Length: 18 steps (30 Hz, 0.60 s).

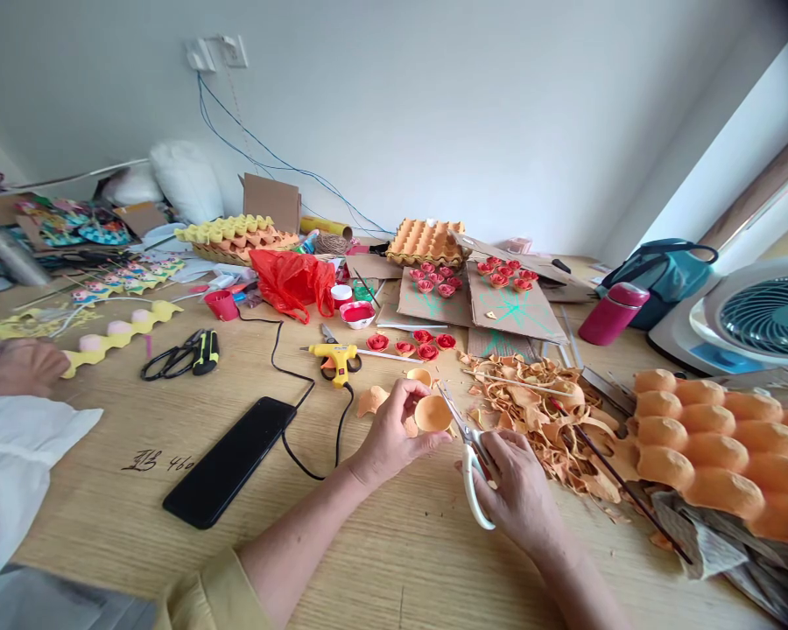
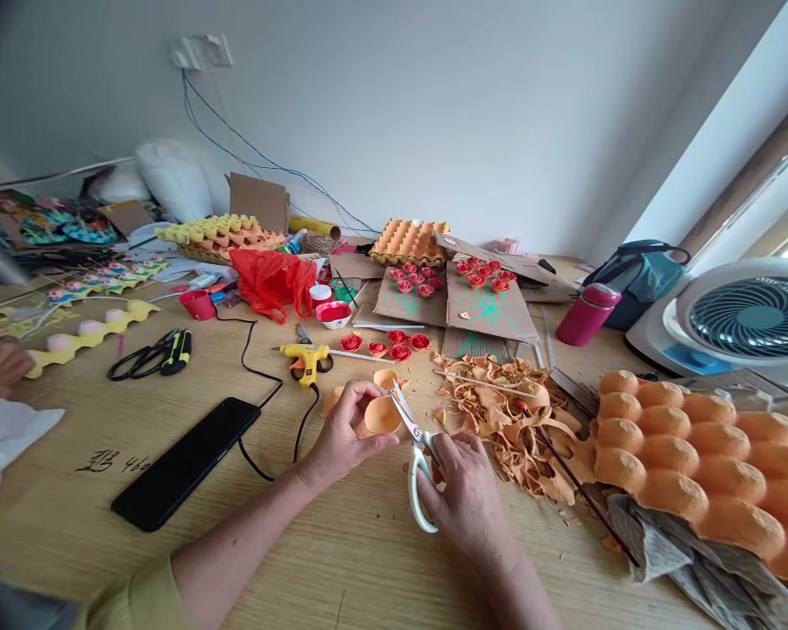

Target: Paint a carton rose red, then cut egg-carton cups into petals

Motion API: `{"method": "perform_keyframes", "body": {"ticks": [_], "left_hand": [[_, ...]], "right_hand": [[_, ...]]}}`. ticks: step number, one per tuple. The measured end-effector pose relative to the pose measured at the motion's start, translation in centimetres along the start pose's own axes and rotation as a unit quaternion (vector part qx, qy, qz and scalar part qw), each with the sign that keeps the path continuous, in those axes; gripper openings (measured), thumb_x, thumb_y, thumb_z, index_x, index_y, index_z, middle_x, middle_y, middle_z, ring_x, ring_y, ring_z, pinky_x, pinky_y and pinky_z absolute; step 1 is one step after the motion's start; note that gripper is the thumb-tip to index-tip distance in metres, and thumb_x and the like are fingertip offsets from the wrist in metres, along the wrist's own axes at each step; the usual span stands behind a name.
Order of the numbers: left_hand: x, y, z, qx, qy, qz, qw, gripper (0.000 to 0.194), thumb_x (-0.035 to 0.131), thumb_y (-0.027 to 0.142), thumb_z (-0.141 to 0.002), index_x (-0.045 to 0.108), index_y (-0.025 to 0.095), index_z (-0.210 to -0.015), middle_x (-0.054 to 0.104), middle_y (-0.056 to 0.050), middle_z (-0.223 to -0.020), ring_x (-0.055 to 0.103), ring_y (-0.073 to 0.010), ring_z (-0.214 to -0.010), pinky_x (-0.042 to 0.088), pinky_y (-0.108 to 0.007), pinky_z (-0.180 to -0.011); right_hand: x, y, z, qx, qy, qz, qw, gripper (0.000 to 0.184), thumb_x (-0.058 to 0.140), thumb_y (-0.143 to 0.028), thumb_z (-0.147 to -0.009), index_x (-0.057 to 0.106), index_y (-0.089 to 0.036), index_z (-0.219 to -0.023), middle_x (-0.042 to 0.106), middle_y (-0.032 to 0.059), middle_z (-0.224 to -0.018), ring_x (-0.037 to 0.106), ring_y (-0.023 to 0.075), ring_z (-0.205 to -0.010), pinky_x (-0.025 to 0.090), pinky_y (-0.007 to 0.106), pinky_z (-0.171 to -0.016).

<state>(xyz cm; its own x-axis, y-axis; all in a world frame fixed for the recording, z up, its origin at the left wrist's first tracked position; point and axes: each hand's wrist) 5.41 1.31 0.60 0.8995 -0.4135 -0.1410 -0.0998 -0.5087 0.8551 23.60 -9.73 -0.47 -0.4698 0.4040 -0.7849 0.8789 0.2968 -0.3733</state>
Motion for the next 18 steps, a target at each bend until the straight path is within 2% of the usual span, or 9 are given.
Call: {"method": "perform_keyframes", "body": {"ticks": [6,10,18], "left_hand": [[-0.08,0.08,0.18,0.012,-0.02,-0.026,0.999,0.051,0.082,0.046,-0.074,0.053,0.023,-0.109,0.063,-0.005,-0.103,0.063,-0.0212,-0.1,0.052,-0.034,-0.091],[-0.05,0.07,0.34,0.014,-0.032,-0.037,0.999,0.05,0.082,0.044,-0.075,0.054,0.023,-0.11,0.065,-0.005,-0.103,0.064,-0.0209,-0.099,0.053,-0.034,-0.091],[-0.03,0.37,0.21,0.012,-0.024,-0.028,0.999,0.048,0.083,0.04,-0.075,0.055,0.023,-0.11,0.064,-0.006,-0.105,0.064,-0.0213,-0.101,0.053,-0.035,-0.093]], "right_hand": [[0.06,0.0,-0.14,0.027,-0.018,0.007,0.999,0.015,0.052,-0.029,-0.091,0.041,-0.024,-0.083,0.054,-0.0026,-0.073,0.052,0.0164,-0.068,0.041,0.037,-0.08],[0.05,0.12,-0.1,0.038,-0.033,0.005,0.999,0.017,0.053,-0.036,-0.092,0.043,-0.024,-0.088,0.057,-0.0005,-0.08,0.054,0.0194,-0.074,0.041,0.039,-0.082],[0.08,0.2,-0.08,0.02,-0.024,-0.007,0.999,0.023,0.055,-0.029,-0.091,0.037,-0.025,-0.077,0.049,-0.0061,-0.066,0.048,0.0141,-0.061,0.042,0.038,-0.085]]}}
Point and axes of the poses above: each hand's wrist, its own z-axis away from the middle knuckle, its own x-axis out of the palm, y = z × x
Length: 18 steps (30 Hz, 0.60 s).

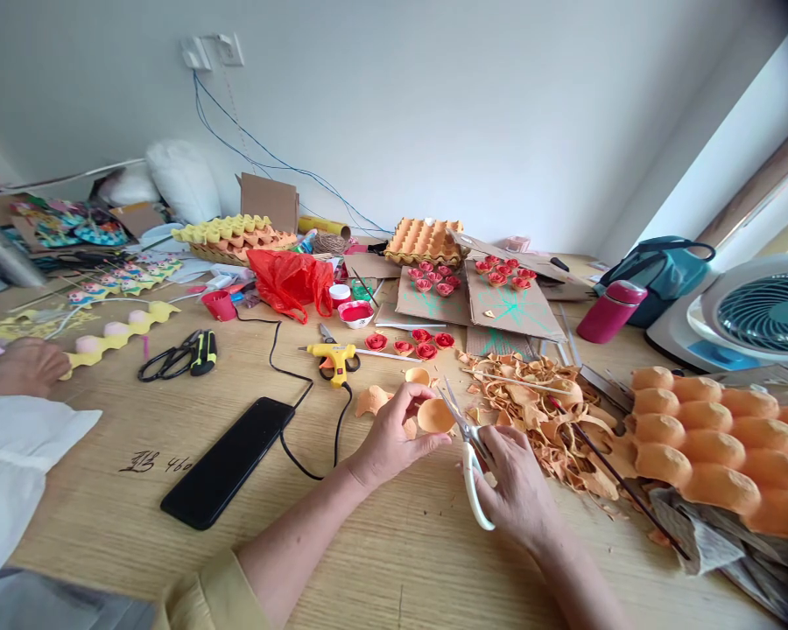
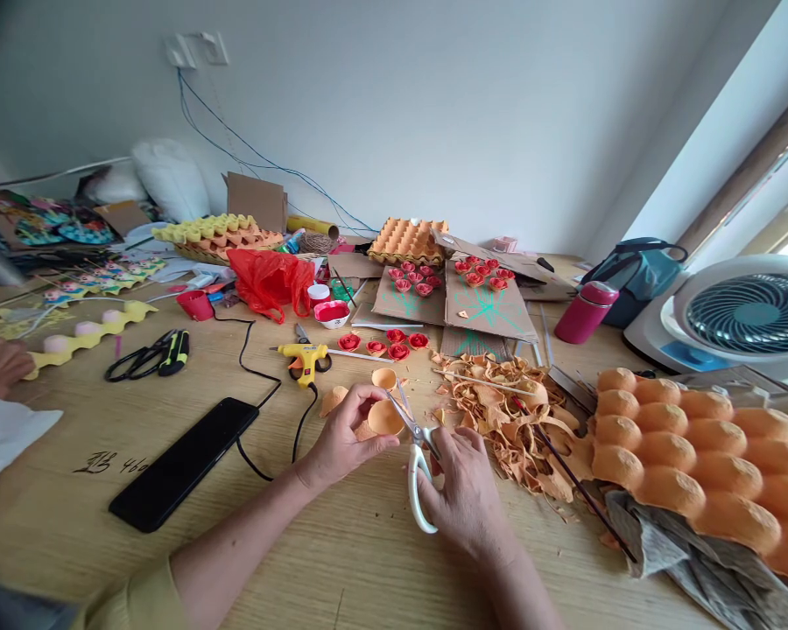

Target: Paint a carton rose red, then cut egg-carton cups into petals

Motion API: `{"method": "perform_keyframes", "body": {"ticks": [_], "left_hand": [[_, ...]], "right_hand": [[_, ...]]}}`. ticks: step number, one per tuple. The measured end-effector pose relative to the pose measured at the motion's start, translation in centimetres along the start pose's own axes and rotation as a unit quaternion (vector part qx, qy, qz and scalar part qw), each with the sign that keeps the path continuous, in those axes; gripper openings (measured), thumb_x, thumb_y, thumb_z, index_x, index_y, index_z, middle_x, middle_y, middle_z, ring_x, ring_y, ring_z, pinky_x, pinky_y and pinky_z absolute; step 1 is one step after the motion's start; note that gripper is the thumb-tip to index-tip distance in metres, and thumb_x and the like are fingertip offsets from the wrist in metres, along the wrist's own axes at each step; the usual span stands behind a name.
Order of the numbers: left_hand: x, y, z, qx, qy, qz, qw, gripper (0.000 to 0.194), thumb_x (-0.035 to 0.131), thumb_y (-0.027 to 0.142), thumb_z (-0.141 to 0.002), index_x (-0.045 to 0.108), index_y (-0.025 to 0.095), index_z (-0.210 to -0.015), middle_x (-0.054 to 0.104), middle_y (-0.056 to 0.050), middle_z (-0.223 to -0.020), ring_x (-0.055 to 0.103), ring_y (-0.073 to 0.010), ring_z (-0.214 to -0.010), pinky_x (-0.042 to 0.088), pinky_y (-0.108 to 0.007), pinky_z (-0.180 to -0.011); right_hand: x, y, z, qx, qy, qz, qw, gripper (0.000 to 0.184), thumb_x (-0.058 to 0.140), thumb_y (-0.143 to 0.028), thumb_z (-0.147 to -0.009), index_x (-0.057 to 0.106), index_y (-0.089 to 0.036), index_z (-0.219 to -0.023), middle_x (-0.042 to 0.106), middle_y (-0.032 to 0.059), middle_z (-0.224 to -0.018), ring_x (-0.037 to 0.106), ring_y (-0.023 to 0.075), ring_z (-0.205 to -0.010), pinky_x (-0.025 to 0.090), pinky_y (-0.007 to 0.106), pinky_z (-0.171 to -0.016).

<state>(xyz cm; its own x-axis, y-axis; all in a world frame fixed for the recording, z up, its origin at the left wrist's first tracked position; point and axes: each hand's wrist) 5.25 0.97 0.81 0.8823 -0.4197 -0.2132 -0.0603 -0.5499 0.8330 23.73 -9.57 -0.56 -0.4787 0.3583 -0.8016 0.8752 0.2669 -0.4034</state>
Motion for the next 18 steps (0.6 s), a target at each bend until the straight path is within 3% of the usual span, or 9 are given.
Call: {"method": "perform_keyframes", "body": {"ticks": [10,18], "left_hand": [[-0.09,0.35,-0.28,-0.034,-0.01,0.041,0.999,0.052,0.08,0.051,-0.075,0.056,0.021,-0.11,0.066,-0.007,-0.104,0.066,-0.023,-0.102,0.054,-0.034,-0.092],[-0.33,0.16,-0.46,-0.095,-0.035,0.139,0.985,0.058,0.081,0.054,-0.073,0.057,0.019,-0.113,0.067,-0.01,-0.111,0.067,-0.0232,-0.104,0.055,-0.033,-0.092]], "right_hand": [[-0.27,-0.49,0.1,0.006,0.006,-0.009,1.0,0.029,0.05,-0.032,-0.095,0.033,-0.025,-0.074,0.048,-0.0046,-0.063,0.047,0.0157,-0.063,0.042,0.033,-0.072],[-0.01,-0.14,0.24,0.021,0.007,-0.013,1.0,0.031,0.049,-0.036,-0.097,0.033,-0.025,-0.072,0.048,-0.0025,-0.065,0.046,0.0166,-0.066,0.04,0.03,-0.066]]}}
Point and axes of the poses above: each hand's wrist, its own z-axis away from the middle knuckle, its own x-axis out of the palm, y = z × x
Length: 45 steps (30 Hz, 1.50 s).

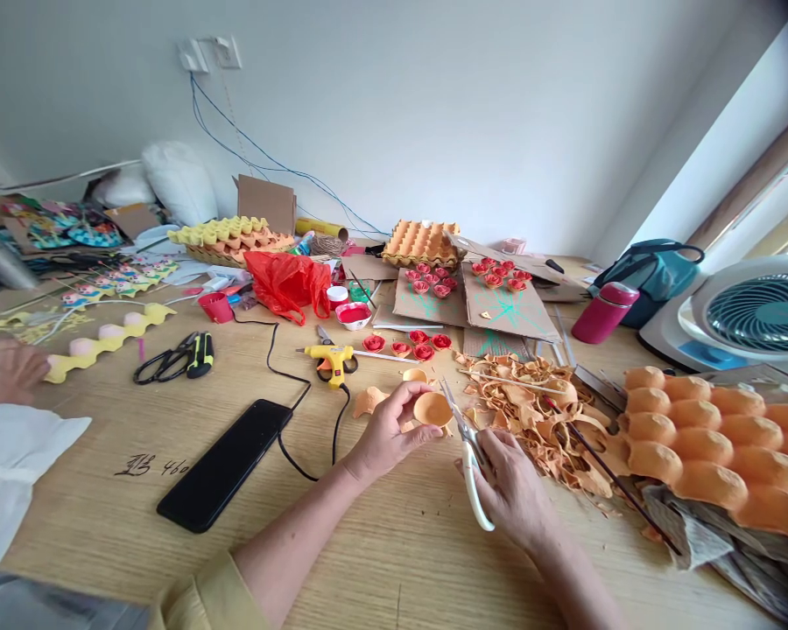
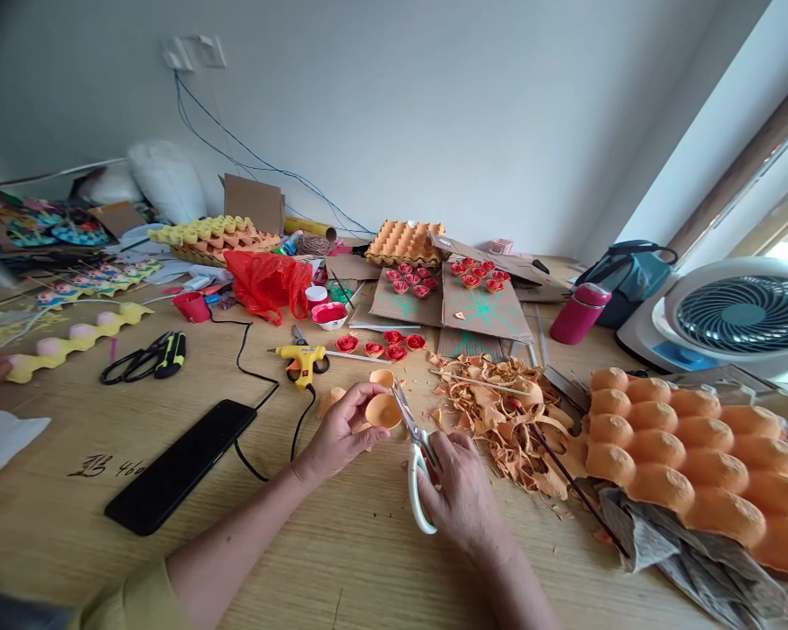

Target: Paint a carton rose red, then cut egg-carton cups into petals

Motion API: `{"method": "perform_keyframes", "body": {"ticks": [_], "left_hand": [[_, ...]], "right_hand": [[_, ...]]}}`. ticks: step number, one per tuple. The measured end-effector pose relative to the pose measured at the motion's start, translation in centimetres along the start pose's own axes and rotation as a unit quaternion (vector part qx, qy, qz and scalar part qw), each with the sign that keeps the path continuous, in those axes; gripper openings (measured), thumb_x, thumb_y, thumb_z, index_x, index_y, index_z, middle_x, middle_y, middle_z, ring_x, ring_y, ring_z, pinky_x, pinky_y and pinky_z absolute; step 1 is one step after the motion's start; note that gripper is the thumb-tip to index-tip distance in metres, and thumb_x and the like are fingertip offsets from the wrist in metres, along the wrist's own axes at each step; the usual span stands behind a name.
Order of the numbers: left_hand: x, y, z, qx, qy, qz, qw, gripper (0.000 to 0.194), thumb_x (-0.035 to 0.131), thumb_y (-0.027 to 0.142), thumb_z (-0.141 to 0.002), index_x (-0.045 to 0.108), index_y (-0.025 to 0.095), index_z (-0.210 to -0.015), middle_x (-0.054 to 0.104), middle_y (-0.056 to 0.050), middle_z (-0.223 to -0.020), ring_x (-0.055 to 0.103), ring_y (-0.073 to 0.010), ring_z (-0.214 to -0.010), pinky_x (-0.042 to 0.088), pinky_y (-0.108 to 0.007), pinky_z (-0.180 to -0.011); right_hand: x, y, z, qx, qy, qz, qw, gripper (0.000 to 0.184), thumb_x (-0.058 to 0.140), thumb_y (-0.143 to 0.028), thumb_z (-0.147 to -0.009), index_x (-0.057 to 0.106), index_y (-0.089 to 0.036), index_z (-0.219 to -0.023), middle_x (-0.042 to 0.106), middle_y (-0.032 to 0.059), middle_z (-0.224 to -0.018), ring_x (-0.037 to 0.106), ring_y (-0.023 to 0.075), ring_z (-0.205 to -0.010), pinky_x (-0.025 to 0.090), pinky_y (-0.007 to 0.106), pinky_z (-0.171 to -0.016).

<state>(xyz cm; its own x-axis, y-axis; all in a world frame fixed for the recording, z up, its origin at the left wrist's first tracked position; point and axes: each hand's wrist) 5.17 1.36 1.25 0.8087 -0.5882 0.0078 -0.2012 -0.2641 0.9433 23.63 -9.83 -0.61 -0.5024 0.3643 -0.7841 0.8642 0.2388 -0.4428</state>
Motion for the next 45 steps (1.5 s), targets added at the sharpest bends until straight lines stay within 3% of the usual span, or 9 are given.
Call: {"method": "perform_keyframes", "body": {"ticks": [5,9,16,19,24,30,38,42,45], "left_hand": [[-0.3,-0.2,-0.1,-0.007,-0.001,0.04,0.999,0.058,0.081,0.05,-0.075,0.056,0.019,-0.118,0.063,-0.014,-0.128,0.064,-0.0262,-0.117,0.052,-0.035,-0.099],[-0.4,-0.3,-0.2,-0.005,0.01,0.03,0.999,0.06,0.082,0.051,-0.074,0.057,0.019,-0.118,0.063,-0.014,-0.128,0.063,-0.0276,-0.12,0.052,-0.035,-0.1],[-1.9,-1.0,-1.2,0.039,0.153,-0.029,0.987,0.051,0.073,0.043,-0.084,0.056,0.021,-0.126,0.065,-0.011,-0.126,0.065,-0.0243,-0.113,0.055,-0.032,-0.092],[-3.0,-1.6,-1.8,0.043,0.188,-0.06,0.979,0.048,0.071,0.043,-0.085,0.058,0.021,-0.126,0.065,-0.012,-0.128,0.065,-0.0248,-0.112,0.056,-0.032,-0.086],[-4.0,-2.7,-2.2,0.055,0.176,-0.123,0.975,0.045,0.073,0.04,-0.083,0.06,0.021,-0.122,0.067,-0.011,-0.122,0.067,-0.0237,-0.107,0.057,-0.032,-0.084],[-4.5,-2.8,-2.2,0.078,0.143,-0.211,0.964,0.041,0.068,0.037,-0.088,0.06,0.02,-0.124,0.066,-0.012,-0.123,0.067,-0.0227,-0.108,0.058,-0.032,-0.084],[-5.8,-0.6,-2.4,0.069,0.18,-0.298,0.935,0.033,0.061,0.03,-0.091,0.062,0.02,-0.122,0.071,-0.009,-0.119,0.068,-0.0213,-0.105,0.053,-0.031,-0.08],[-6.0,0.0,-2.4,0.081,0.184,-0.335,0.92,0.03,0.058,0.022,-0.09,0.062,0.021,-0.12,0.071,-0.008,-0.119,0.066,-0.0208,-0.105,0.051,-0.03,-0.079],[-5.9,0.0,-2.3,0.099,0.174,-0.373,0.906,0.028,0.059,0.02,-0.088,0.063,0.02,-0.116,0.069,-0.008,-0.118,0.065,-0.0216,-0.106,0.052,-0.032,-0.08]], "right_hand": [[0.1,-0.2,0.0,0.019,0.002,-0.025,1.0,0.033,0.049,-0.038,-0.098,0.035,-0.025,-0.071,0.049,-0.0019,-0.065,0.048,0.0164,-0.067,0.04,0.027,-0.062],[0.2,-0.4,-0.1,0.044,0.016,-0.042,0.998,0.032,0.051,-0.037,-0.095,0.036,-0.025,-0.07,0.049,-0.0025,-0.064,0.047,0.0157,-0.066,0.04,0.026,-0.062],[-0.1,0.2,-0.7,0.109,0.02,-0.019,0.994,0.029,0.051,-0.039,-0.092,0.038,-0.024,-0.071,0.051,-0.0037,-0.062,0.047,0.0144,-0.062,0.036,0.025,-0.062],[-0.2,0.3,-0.8,0.129,0.01,-0.003,0.992,0.033,0.052,-0.044,-0.091,0.036,-0.024,-0.069,0.048,-0.0046,-0.058,0.045,0.0134,-0.057,0.033,0.025,-0.058],[-0.1,0.1,-0.7,0.169,-0.034,0.005,0.985,0.041,0.052,-0.052,-0.089,0.036,-0.024,-0.064,0.042,-0.0056,-0.054,0.04,0.011,-0.051,0.028,0.023,-0.052],[-0.1,-0.1,-0.7,0.151,-0.079,0.04,0.985,0.032,0.05,-0.044,-0.091,0.042,-0.023,-0.068,0.05,-0.0043,-0.057,0.042,0.0113,-0.052,0.028,0.024,-0.054],[-0.6,-1.4,-1.4,0.149,-0.15,0.168,0.963,0.028,0.048,-0.041,-0.093,0.06,-0.021,-0.078,0.071,0.0049,-0.071,0.064,0.0173,-0.064,0.038,0.027,-0.065],[-0.2,-2.7,-2.1,0.148,-0.175,0.197,0.953,0.03,0.05,-0.04,-0.091,0.067,-0.019,-0.079,0.075,0.0114,-0.076,0.071,0.0239,-0.072,0.044,0.035,-0.08],[0.0,-3.7,-2.6,0.163,-0.191,0.213,0.944,0.033,0.05,-0.042,-0.091,0.071,-0.018,-0.082,0.077,0.0152,-0.081,0.074,0.0283,-0.078,0.047,0.038,-0.08]]}}
Point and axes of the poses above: each hand's wrist, its own z-axis away from the middle knuckle, its own x-axis out of the palm, y = z × x
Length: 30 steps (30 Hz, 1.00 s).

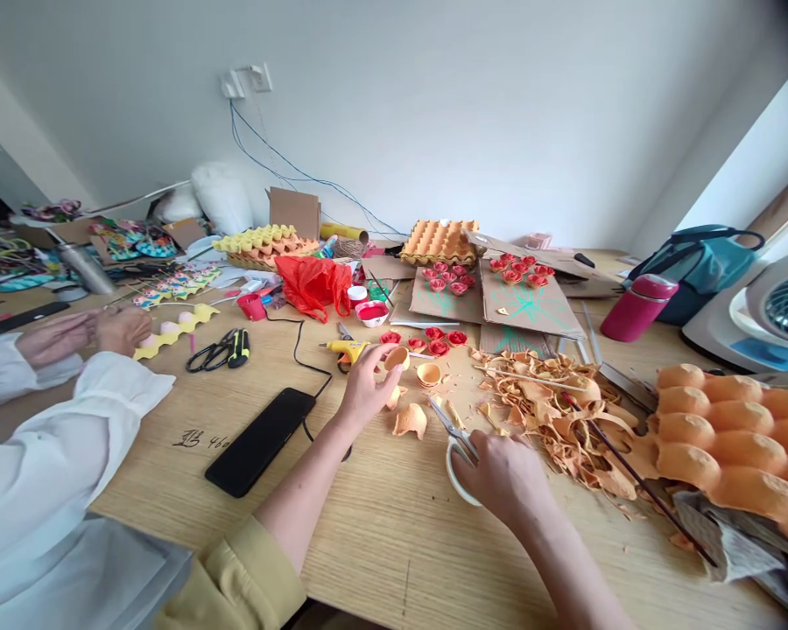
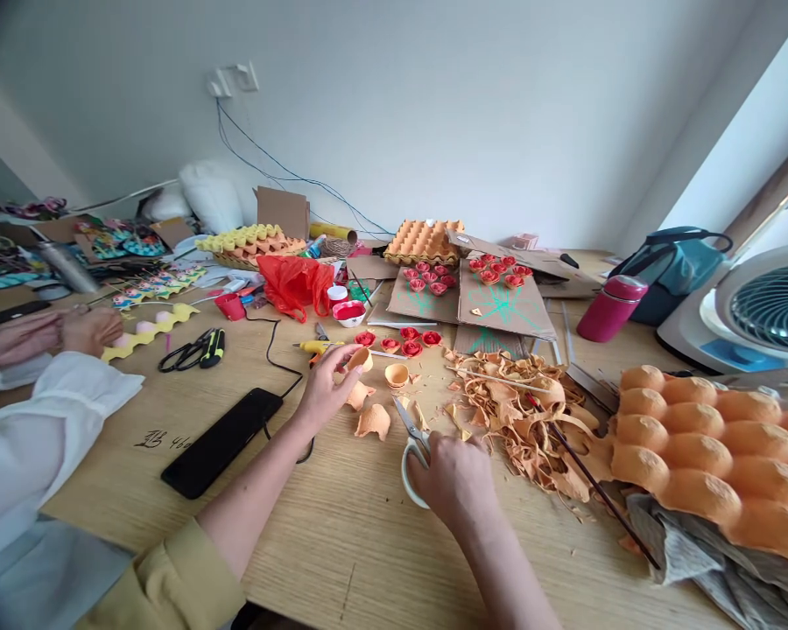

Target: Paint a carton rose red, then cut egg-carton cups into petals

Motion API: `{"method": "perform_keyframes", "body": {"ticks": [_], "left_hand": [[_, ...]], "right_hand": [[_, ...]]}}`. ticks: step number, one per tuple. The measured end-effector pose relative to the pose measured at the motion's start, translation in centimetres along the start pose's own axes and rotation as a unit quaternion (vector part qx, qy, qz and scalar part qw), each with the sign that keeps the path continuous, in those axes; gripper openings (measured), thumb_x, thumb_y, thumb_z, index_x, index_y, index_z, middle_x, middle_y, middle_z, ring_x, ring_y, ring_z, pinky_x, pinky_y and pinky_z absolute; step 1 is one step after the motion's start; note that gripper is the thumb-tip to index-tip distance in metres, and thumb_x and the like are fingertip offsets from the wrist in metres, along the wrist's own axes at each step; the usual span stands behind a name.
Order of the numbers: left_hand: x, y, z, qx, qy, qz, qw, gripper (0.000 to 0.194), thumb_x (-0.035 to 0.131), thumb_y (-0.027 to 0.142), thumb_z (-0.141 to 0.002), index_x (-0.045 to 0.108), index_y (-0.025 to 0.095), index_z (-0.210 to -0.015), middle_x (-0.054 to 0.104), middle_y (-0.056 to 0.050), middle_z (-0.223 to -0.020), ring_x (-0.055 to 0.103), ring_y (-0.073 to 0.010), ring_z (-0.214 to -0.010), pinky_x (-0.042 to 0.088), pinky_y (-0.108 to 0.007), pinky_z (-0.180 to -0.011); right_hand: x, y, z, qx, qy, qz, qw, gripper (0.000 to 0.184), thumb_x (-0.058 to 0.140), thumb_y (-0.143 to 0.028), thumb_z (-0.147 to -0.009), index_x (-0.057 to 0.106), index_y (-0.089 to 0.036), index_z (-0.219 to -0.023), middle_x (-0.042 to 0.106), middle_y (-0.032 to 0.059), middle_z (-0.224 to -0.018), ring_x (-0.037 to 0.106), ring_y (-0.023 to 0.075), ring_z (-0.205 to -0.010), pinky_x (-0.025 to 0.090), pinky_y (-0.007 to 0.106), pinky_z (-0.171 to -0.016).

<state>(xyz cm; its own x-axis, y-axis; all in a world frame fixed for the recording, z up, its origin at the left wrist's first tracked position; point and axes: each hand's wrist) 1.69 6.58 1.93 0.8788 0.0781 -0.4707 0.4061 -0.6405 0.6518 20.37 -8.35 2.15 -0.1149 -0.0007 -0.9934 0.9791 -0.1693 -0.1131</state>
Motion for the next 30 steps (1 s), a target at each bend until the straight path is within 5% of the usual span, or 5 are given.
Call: {"method": "perform_keyframes", "body": {"ticks": [6,12,19,24,30], "left_hand": [[0.7,0.3,0.5,0.073,-0.041,-0.045,0.995,0.03,0.063,0.019,-0.087,0.062,0.021,-0.117,0.065,-0.009,-0.117,0.061,-0.0237,-0.114,0.05,-0.042,-0.101],[1.3,1.0,1.2,0.086,-0.08,-0.039,0.992,0.036,0.062,0.017,-0.086,0.06,0.02,-0.122,0.063,-0.009,-0.115,0.06,-0.0243,-0.113,0.05,-0.043,-0.103],[1.8,2.0,2.0,0.097,-0.133,-0.039,0.986,0.04,0.063,0.019,-0.086,0.058,0.021,-0.126,0.06,-0.011,-0.119,0.059,-0.0256,-0.116,0.052,-0.042,-0.101],[2.4,3.1,2.8,0.119,-0.173,-0.064,0.976,0.039,0.064,0.022,-0.087,0.058,0.021,-0.125,0.061,-0.011,-0.118,0.06,-0.0262,-0.115,0.05,-0.042,-0.102],[3.7,3.6,3.8,0.144,-0.227,-0.114,0.957,0.042,0.064,0.021,-0.089,0.054,0.022,-0.13,0.063,-0.011,-0.13,0.059,-0.0293,-0.121,0.045,-0.047,-0.101]], "right_hand": [[-0.9,0.2,0.0,0.086,-0.036,0.01,0.996,0.044,0.042,-0.046,-0.094,0.074,-0.016,-0.087,0.077,0.0182,-0.085,0.075,0.0332,-0.084,0.051,0.039,-0.072],[-1.7,2.9,0.5,0.171,-0.043,0.026,0.984,0.047,0.037,-0.047,-0.096,0.072,-0.016,-0.092,0.077,0.0181,-0.088,0.075,0.0325,-0.086,0.051,0.042,-0.077],[-0.3,3.0,1.3,0.055,-0.035,0.014,0.998,0.037,0.045,-0.048,-0.092,0.07,-0.022,-0.083,0.076,0.0132,-0.079,0.074,0.03,-0.076,0.047,0.036,-0.065],[-0.1,4.6,1.2,0.126,0.015,0.03,0.991,0.042,0.046,-0.052,-0.091,0.07,-0.021,-0.078,0.075,0.0154,-0.075,0.073,0.0306,-0.07,0.042,0.035,-0.059],[-0.5,4.7,0.9,0.113,0.05,-0.002,0.992,0.039,0.045,-0.054,-0.094,0.065,-0.025,-0.078,0.073,0.0082,-0.068,0.07,0.0256,-0.066,0.033,0.03,-0.055]]}}
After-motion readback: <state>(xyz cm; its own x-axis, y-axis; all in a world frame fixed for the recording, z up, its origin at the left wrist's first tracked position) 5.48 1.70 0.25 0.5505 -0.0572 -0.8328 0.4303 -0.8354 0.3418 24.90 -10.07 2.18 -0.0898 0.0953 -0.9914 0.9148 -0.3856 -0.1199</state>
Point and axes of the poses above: each hand's wrist, its own z-axis away from the middle knuckle, its own x-axis out of the palm, y = z × x
